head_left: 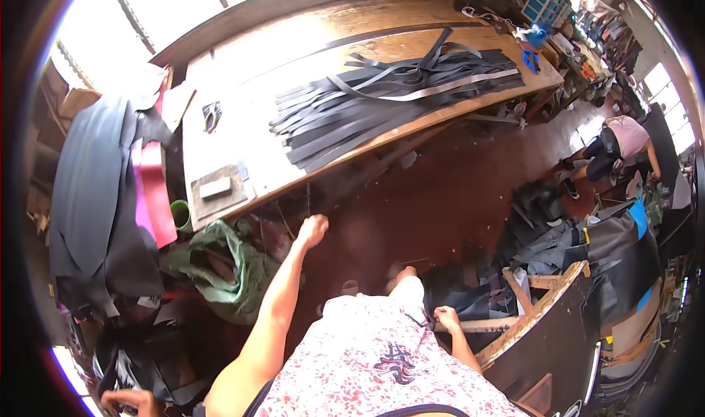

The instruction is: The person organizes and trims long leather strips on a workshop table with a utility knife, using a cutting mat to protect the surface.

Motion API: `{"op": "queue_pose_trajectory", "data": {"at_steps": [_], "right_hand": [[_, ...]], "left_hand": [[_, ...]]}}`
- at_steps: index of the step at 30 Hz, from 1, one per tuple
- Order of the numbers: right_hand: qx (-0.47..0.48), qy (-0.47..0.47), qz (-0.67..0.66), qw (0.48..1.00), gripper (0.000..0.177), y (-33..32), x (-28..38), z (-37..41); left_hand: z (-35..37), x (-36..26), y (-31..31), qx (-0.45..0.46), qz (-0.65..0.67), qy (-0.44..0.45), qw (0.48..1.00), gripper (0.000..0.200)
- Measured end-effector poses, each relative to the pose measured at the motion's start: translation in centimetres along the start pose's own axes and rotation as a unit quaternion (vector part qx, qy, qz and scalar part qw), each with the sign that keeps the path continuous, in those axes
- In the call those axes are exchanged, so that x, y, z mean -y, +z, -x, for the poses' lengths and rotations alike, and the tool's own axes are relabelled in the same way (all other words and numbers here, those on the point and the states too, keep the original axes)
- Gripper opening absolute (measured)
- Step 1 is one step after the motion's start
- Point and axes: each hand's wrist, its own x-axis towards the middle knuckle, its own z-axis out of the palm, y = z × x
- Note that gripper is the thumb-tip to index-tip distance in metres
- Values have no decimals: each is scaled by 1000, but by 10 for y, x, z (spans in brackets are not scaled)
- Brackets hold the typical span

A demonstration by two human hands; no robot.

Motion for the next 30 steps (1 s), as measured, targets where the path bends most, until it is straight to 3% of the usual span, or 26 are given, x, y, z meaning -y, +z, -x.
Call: {"op": "queue_pose_trajectory", "data": {"at_steps": [1,4,6,7,8,9,11,13,14,18,21,23,27,30], "right_hand": [[0,9,52,999,20,-2,-15,-27],[23,21,128,991,19,-30,35,-64],[-3,-139,109,984,17,-46,60,-110],[3,-130,55,990,14,-48,45,-163],[48,-181,28,982,11,-64,63,-195],[-5,-186,62,981,10,-76,108,-206],[-69,-212,57,973,14,-108,216,-220],[-88,-299,76,947,20,-142,318,-236],[-94,-321,70,940,21,-154,368,-244],[-129,-466,54,874,18,-172,530,-272],[-170,-543,158,807,18,-160,595,-312],[-179,-573,226,767,31,-144,626,-333],[-157,-646,288,689,44,-121,657,-359],[-120,-643,331,680,39,-119,659,-374]], "left_hand": [[-45,-18,-20,-5,6,22,1000,19],[-156,-60,-52,-92,86,13,992,21],[-215,-78,-65,-142,118,49,982,26],[-241,-77,-62,-141,159,18,977,26],[-256,-94,-72,-117,188,-32,975,25],[-271,-112,-80,-91,217,-79,969,24],[-305,-115,-83,-132,86,13,987,24],[-342,-103,-83,-134,21,31,990,24],[-355,-105,-89,-147,-32,68,986,25],[-405,-101,-98,-107,-184,68,975,39],[-437,-53,-83,-133,-288,103,943,38],[-445,-41,-83,-110,-308,105,939,31],[-436,-87,-128,-21,-207,91,974,18],[-424,-120,-172,-9,-108,69,992,14]]}}
